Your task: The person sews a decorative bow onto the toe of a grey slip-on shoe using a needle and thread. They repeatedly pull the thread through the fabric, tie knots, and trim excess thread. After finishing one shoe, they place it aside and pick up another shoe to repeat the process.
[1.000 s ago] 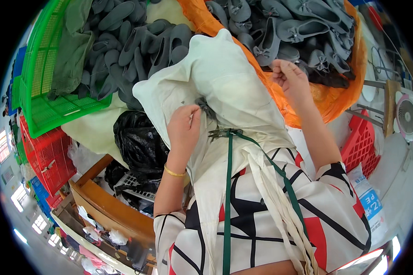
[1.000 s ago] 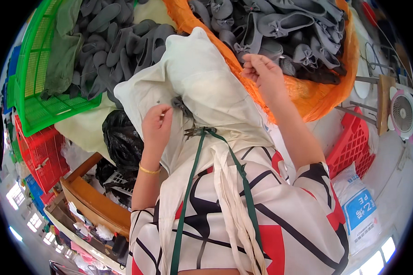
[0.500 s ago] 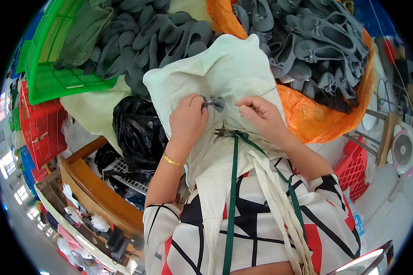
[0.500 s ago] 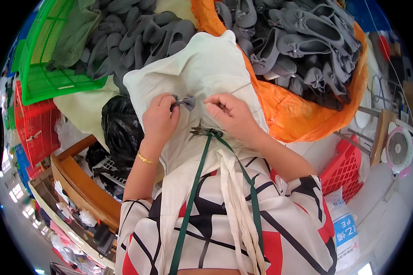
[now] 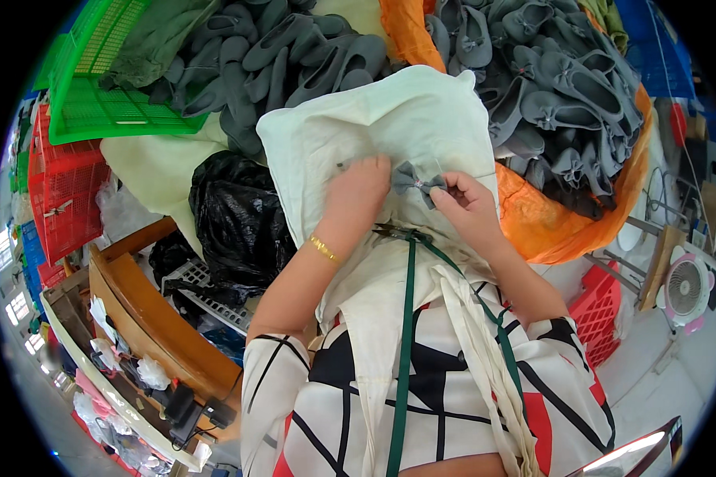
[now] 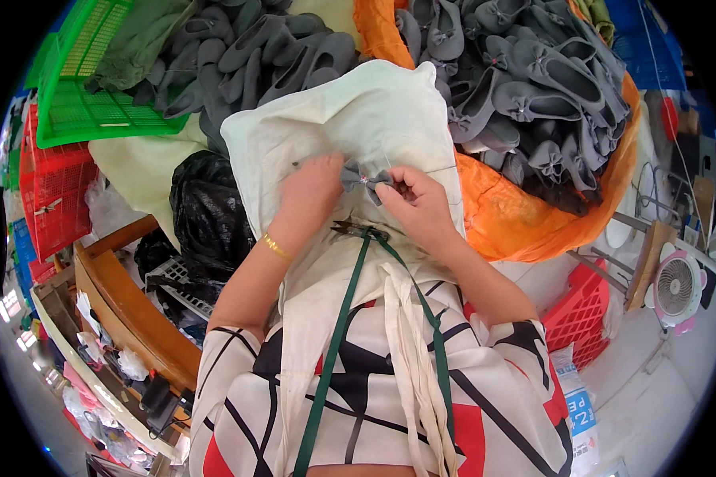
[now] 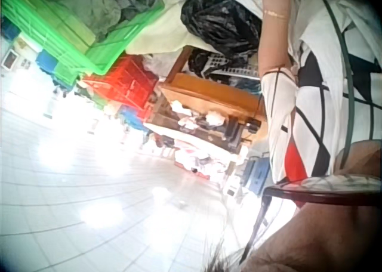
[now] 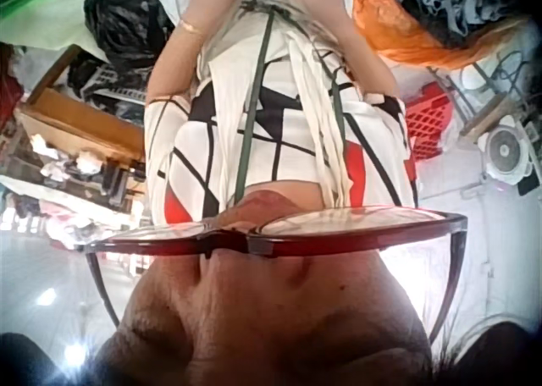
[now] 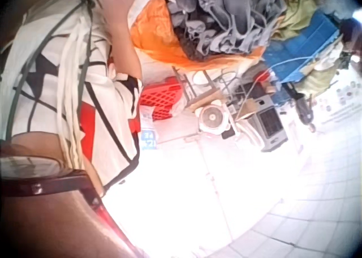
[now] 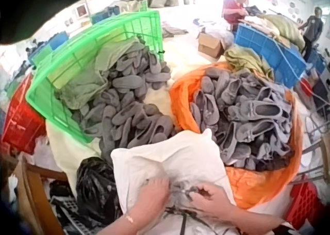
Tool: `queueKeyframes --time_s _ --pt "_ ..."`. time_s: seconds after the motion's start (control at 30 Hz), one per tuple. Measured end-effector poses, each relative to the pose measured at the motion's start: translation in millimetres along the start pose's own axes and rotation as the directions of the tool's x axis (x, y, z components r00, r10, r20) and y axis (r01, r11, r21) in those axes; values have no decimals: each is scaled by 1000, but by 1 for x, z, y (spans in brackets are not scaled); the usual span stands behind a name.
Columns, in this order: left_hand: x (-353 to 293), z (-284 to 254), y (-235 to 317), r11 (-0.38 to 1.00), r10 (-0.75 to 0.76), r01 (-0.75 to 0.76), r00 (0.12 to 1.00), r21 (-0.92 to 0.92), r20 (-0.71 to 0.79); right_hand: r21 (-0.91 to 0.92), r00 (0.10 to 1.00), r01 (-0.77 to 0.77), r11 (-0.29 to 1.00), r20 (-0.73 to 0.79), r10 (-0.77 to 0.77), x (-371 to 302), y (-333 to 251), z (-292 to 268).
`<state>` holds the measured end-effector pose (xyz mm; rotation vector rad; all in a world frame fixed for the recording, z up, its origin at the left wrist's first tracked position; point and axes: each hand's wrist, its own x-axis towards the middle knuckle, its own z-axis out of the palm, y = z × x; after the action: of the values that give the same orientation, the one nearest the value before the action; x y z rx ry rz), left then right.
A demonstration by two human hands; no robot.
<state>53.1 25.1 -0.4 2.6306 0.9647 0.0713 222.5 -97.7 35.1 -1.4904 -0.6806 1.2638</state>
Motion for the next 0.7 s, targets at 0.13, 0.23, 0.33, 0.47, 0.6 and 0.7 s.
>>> queueKeyframes --time_s 0.13,0.23,0.33,0.47,0.6,0.7 --pt "11 42 -10 997 47 -51 997 55 57 42 1000 7 999 18 -8 -2 8 -3" --pt "9 43 -17 998 45 -48 996 35 80 -7 999 31 1000 28 -30 0 12 -1" --pt "1 15 -22 1000 27 -27 1000 -13 -6 2 1000 -6 1000 -9 6 -1 10 2" --pt "-25 -64 -37 962 -222 148 915 -231 -337 158 999 -34 987 31 30 0 11 2" --pt "-81 -90 -66 849 -521 510 852 139 52 80 989 -44 996 143 32 7 7 5" --pt "-82 -94 -52 921 -316 284 945 -267 -86 -198 963 105 975 263 -50 11 -12 16"
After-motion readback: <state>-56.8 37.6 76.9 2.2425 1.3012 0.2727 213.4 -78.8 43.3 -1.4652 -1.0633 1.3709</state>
